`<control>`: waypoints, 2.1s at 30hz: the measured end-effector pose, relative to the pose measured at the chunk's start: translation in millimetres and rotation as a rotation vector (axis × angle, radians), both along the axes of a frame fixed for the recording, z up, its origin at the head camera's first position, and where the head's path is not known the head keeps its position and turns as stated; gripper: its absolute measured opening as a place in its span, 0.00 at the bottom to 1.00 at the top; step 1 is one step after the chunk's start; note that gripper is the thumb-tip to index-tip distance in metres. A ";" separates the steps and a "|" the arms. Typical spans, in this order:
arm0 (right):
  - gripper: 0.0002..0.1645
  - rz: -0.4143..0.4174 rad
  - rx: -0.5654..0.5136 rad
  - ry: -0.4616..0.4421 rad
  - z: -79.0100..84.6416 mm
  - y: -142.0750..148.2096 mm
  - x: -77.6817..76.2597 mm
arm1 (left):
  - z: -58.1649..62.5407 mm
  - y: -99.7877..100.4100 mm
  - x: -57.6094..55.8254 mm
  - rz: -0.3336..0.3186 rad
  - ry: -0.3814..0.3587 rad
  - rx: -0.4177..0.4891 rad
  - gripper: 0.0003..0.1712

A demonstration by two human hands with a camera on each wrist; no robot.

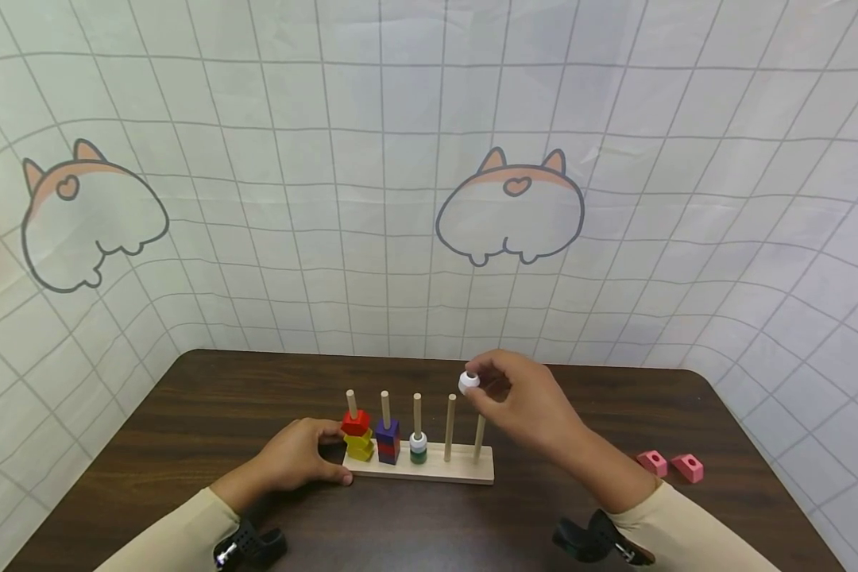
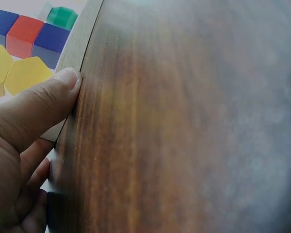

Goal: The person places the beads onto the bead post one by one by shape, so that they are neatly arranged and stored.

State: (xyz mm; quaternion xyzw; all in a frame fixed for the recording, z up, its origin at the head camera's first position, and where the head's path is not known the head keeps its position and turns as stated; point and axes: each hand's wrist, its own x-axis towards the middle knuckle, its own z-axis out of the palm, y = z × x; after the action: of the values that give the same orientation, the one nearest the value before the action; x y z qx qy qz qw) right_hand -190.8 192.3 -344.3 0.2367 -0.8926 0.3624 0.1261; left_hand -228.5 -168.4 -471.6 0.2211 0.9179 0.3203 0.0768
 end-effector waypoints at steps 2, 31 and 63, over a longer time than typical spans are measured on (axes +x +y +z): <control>0.15 0.011 -0.001 0.011 0.3 -2.4 -0.7 | 0.2 0.2 0.3 -0.001 -0.001 0.003 0.40; 0.16 0.053 -0.007 -0.010 3.5 -39.9 1.3 | 0.4 -1.0 0.8 -0.006 0.001 0.007 0.40; 0.17 -0.083 -0.121 -0.085 -23.9 -67.6 18.3 | -0.9 2.9 12.2 0.005 0.000 0.017 0.41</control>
State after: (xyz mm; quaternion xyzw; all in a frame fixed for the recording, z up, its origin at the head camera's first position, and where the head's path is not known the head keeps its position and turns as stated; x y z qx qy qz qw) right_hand -172.4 124.7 -368.3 0.1758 -0.8828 0.4195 0.1173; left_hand -216.3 -165.5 -472.5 0.2194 0.9158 0.3281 0.0744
